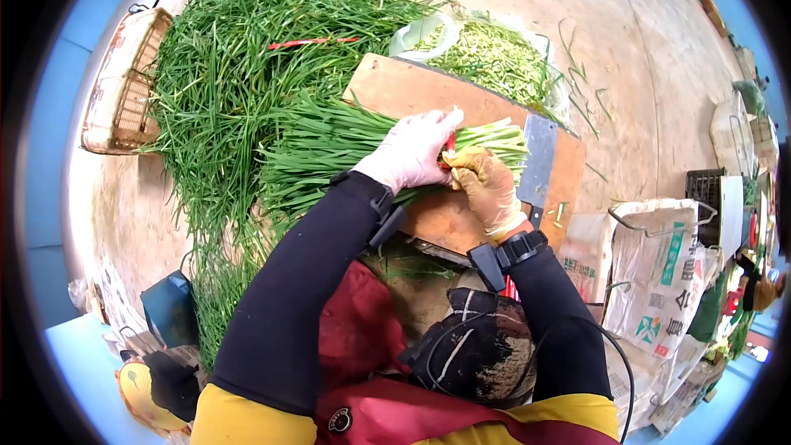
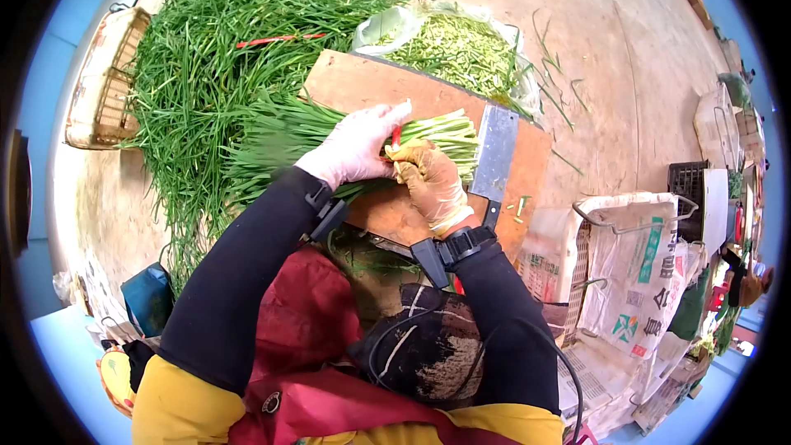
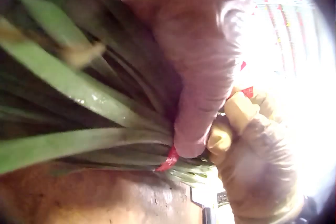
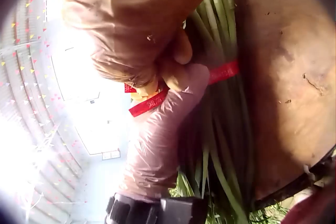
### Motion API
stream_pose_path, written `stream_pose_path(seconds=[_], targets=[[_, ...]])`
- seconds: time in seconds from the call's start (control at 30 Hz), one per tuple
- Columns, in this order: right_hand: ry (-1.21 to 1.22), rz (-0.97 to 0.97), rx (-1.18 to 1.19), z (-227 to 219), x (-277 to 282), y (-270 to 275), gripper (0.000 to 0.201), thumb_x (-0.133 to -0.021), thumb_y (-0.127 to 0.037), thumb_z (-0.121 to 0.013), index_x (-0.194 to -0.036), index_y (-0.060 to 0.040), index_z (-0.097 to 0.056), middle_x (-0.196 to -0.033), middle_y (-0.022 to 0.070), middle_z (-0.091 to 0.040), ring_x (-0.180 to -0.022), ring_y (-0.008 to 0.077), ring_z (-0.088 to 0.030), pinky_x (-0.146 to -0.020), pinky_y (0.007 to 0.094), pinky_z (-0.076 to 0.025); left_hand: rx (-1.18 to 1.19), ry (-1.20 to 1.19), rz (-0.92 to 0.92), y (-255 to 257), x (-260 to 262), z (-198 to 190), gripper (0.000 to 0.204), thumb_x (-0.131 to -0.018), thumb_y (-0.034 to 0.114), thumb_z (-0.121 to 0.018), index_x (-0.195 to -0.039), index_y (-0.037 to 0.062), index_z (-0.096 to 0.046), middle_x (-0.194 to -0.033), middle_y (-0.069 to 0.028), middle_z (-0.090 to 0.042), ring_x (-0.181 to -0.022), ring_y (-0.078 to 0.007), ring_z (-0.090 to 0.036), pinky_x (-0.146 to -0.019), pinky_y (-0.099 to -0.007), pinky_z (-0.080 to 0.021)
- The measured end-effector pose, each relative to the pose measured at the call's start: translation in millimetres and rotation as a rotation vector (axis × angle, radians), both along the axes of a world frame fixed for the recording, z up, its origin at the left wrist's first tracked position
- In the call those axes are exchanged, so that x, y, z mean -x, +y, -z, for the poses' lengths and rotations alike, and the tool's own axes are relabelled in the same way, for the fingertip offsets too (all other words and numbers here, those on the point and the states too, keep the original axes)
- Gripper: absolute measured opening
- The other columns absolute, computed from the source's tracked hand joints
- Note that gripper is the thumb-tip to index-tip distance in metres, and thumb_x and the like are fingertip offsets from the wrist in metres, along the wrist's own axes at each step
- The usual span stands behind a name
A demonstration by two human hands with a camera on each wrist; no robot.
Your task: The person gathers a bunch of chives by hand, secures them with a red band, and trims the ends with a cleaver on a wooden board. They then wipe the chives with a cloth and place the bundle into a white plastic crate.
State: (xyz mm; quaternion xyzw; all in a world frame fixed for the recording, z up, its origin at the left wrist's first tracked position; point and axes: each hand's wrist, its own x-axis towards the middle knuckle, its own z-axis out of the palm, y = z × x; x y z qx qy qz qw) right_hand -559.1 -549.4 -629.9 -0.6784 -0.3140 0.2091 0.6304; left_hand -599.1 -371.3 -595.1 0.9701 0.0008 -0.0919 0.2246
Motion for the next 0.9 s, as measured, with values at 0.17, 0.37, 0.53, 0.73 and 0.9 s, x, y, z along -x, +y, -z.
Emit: stream_pose_path(seconds=[0.17, 0.37, 0.53, 0.73, 0.9], targets=[[0.15, -0.026, -0.063, 4, -1, -1, 0.016, -0.085, 0.006, -0.058, -0.098, -0.0008, -0.066, -0.088, 0.0063, -0.062, -0.077, 0.0156, -0.06, -0.072, 0.0278, -0.048, 0.069, -0.501, -0.017, -3, 18, 7, 0.047, -0.055, 0.02, -0.084, -0.093, 0.0117, -0.057, -0.093, -0.0102, -0.056, -0.089, -0.0336, -0.056, -0.08, -0.0432, -0.046], [-0.181, -0.045, 0.019, -1, -9, -1, 0.012, -0.084, 0.003, -0.059, -0.09, -0.0043, -0.066, -0.077, 0.0043, -0.062, -0.073, 0.0162, -0.06, -0.069, 0.0285, -0.047, 0.165, -0.725, 0.02, -5, 25, 23, 0.029, -0.054, 0.011, -0.077, -0.076, 0.0126, -0.059, -0.078, -0.0052, -0.057, -0.078, -0.0307, -0.057, -0.069, -0.0425, -0.045], [0.319, -0.007, -0.111, -5, -4, 4, 0.008, -0.088, 0.002, -0.06, -0.092, -0.001, -0.067, -0.076, 0.0025, -0.062, -0.067, 0.0108, -0.058, -0.063, 0.023, -0.048, 0.339, -0.68, -0.05, -6, 29, 23, 0.025, -0.059, 0.005, -0.079, -0.079, 0.0098, -0.066, -0.08, -0.0065, -0.062, -0.079, -0.0289, -0.061, -0.07, -0.0403, -0.05], [0.681, 0.16, -0.045, -29, -9, 9, 0.01, -0.094, -0.008, -0.059, -0.096, -0.0036, -0.068, -0.084, 0.0023, -0.068, -0.066, 0.0084, -0.064, -0.059, 0.0196, -0.049, 0.456, -0.557, -0.108, -3, 27, 25, 0.016, -0.068, 0.003, -0.077, -0.083, 0.0061, -0.07, -0.08, -0.0087, -0.065, -0.076, -0.0269, -0.064, -0.069, -0.0354, -0.052], [0.257, 0.118, -0.121, -5, 8, 10, 0.01, -0.088, 0.004, -0.059, -0.094, 0.0005, -0.065, -0.091, 0.007, -0.058, -0.066, 0.0106, -0.057, -0.059, 0.0221, -0.048, 0.414, -0.397, -0.163, -1, 21, 17, 0.011, -0.073, 0.001, -0.071, -0.083, 0.0054, -0.069, -0.078, -0.0093, -0.065, -0.075, -0.027, -0.064, -0.069, -0.0339, -0.053]])
